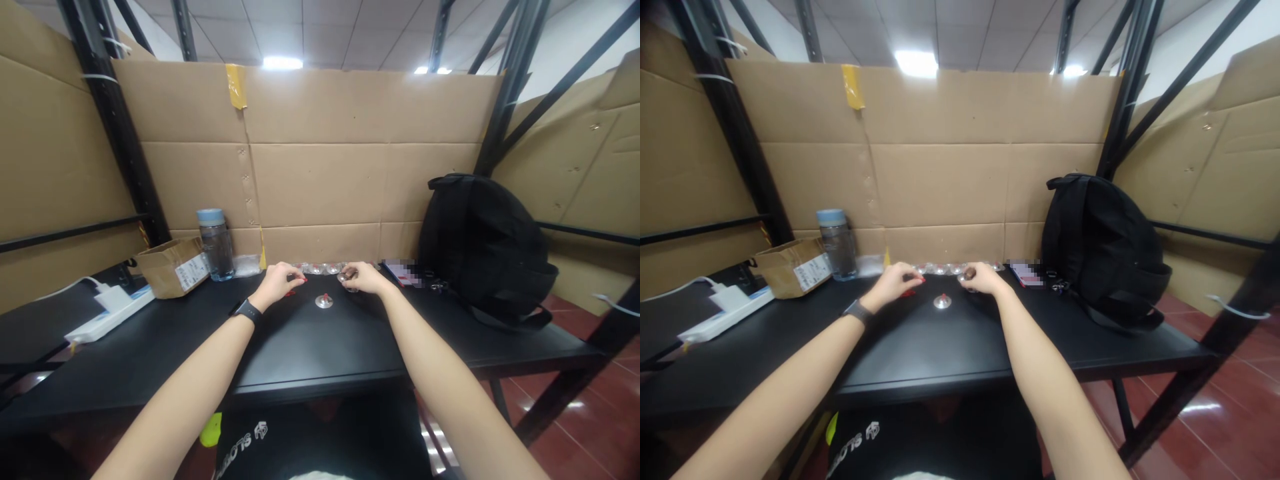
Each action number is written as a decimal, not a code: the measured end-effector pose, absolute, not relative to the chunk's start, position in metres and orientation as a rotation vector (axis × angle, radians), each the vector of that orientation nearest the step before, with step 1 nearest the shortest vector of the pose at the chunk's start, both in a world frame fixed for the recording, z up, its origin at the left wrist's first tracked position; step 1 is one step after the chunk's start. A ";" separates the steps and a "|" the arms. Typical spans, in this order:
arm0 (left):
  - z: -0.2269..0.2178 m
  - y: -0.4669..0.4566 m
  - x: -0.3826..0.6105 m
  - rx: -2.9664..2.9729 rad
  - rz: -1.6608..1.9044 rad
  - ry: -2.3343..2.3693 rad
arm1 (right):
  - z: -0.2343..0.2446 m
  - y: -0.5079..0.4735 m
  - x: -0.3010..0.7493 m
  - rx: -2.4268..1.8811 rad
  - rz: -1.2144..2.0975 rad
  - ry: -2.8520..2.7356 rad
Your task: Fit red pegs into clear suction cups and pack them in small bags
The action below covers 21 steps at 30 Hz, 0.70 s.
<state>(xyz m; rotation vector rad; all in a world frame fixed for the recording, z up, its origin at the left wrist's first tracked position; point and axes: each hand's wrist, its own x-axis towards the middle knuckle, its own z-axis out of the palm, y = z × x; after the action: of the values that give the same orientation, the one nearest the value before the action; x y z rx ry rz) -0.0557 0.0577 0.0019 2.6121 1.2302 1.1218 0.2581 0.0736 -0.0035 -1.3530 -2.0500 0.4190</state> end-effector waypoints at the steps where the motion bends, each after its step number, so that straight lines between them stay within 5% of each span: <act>1: 0.002 0.058 -0.054 2.579 1.188 1.215 | -0.002 0.070 0.250 -1.253 0.477 -2.032; 7: 0.000 0.061 -0.043 2.279 1.395 1.088 | 0.005 0.044 0.190 -0.830 0.468 -1.911; 21: 0.000 0.055 -0.035 2.202 1.412 1.083 | 0.002 0.033 0.172 -0.830 0.391 -1.890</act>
<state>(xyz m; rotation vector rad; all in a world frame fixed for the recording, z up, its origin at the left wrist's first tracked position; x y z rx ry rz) -0.0351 0.0547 -0.0005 2.2025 1.0835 1.4124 0.1718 0.0330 0.0021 -0.8296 -1.8902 0.3905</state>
